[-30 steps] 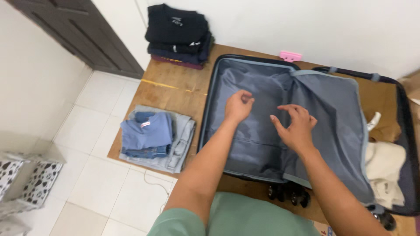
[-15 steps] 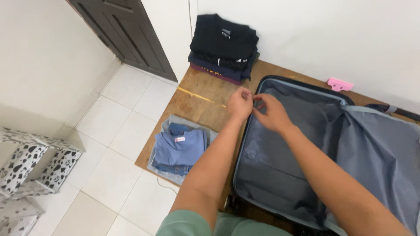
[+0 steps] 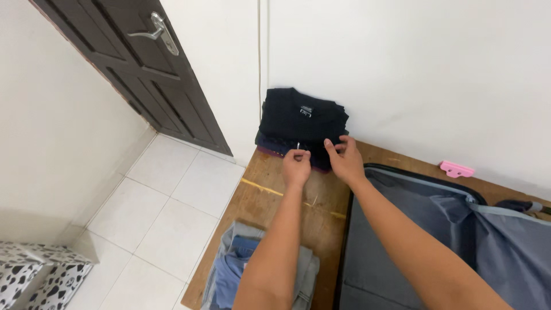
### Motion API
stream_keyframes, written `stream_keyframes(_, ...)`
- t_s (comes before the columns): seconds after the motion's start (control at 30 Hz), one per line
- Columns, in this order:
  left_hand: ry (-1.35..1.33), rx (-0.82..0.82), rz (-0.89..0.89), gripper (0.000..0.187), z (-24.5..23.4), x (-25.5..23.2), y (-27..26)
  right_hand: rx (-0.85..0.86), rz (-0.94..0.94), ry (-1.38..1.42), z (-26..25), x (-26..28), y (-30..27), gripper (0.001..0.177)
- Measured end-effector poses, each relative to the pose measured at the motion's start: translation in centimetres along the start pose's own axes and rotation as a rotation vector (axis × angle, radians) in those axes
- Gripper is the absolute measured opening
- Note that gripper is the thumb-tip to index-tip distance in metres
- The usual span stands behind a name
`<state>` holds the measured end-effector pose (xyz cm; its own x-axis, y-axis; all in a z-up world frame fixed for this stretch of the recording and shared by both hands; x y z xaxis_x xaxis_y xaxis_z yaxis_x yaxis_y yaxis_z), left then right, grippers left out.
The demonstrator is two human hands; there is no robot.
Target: The person packs folded clothes into a suitcase placed on a wooden table. They place several shirts and pants into both compartments, secure the contents with internal straps, close and lock the suitcase, then move it to the floor.
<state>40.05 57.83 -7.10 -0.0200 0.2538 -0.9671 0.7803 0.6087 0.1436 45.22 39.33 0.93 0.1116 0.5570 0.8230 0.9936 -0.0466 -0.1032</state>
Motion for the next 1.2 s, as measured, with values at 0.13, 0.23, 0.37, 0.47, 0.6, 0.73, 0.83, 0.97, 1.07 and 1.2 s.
stream_keyframes(0.13, 0.075, -0.068, -0.219, 0.060, -0.4, 2.7, 3.0, 0.163, 0.391, -0.079, 3.4, -3.5, 3.1, 0.071)
stream_keyframes(0.23, -0.110, -0.104, -0.459, 0.085, -0.4, 3.6, 3.6, 0.198, 0.534, 0.140, 4.3, -4.5, 4.3, 0.069)
stream_keyframes(0.37, -0.230, -0.178, -0.562, 0.094, -0.8, 2.6, 4.3, 0.146, 0.746, 0.249, 4.0, -5.7, 5.4, 0.075)
stream_keyframes(0.47, -0.293, -0.191, -0.646, 0.085, -0.7, 1.8, 4.6, 0.178, 0.793, 0.237, 3.9, -6.0, 6.3, 0.071)
stream_keyframes(0.6, -0.354, -0.163, -0.804, 0.075, -0.5, 1.1, 4.6, 0.233, 0.810, 0.374, 4.4, -5.7, 7.1, 0.064)
stream_keyframes(0.73, -0.553, -0.255, -0.699, 0.073, -0.3, -0.6, 5.4, 0.327, 0.905, 0.760, 5.4, -5.0, 6.5, 0.065)
stream_keyframes(0.83, -0.655, -0.285, -0.613, 0.073, -0.2, -2.4, 6.9, 0.299, 0.912, 0.844, 5.2, -3.4, 6.1, 0.066)
stream_keyframes(0.97, -0.898, -0.273, -0.472, 0.066, 0.7, -5.5, 7.8, 0.339, 0.902, 0.830, 3.5, -1.6, 3.7, 0.083)
stream_keyframes(1.07, -0.986, -0.252, -0.409, 0.061, 0.6, -7.6, 6.6, 0.357, 1.043, 0.824, 2.1, -1.0, 0.2, 0.105)
stream_keyframes(1.2, -1.190, -0.162, -0.318, 0.056, 1.8, -10.6, 2.4, 0.550, 0.995, 1.084, -0.4, 0.6, -4.3, 0.106)
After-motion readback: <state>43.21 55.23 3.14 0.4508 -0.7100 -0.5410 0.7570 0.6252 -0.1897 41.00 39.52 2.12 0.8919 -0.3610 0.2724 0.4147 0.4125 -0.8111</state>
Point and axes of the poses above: each hand's wrist, its own y-axis towards the middle knuckle, its own z-axis out of the palm, x = y × z, the point moved 8 cm from there along y, towards the middle knuckle, and after that the axes turned 14 degrees about z, right-handed, at the moved point
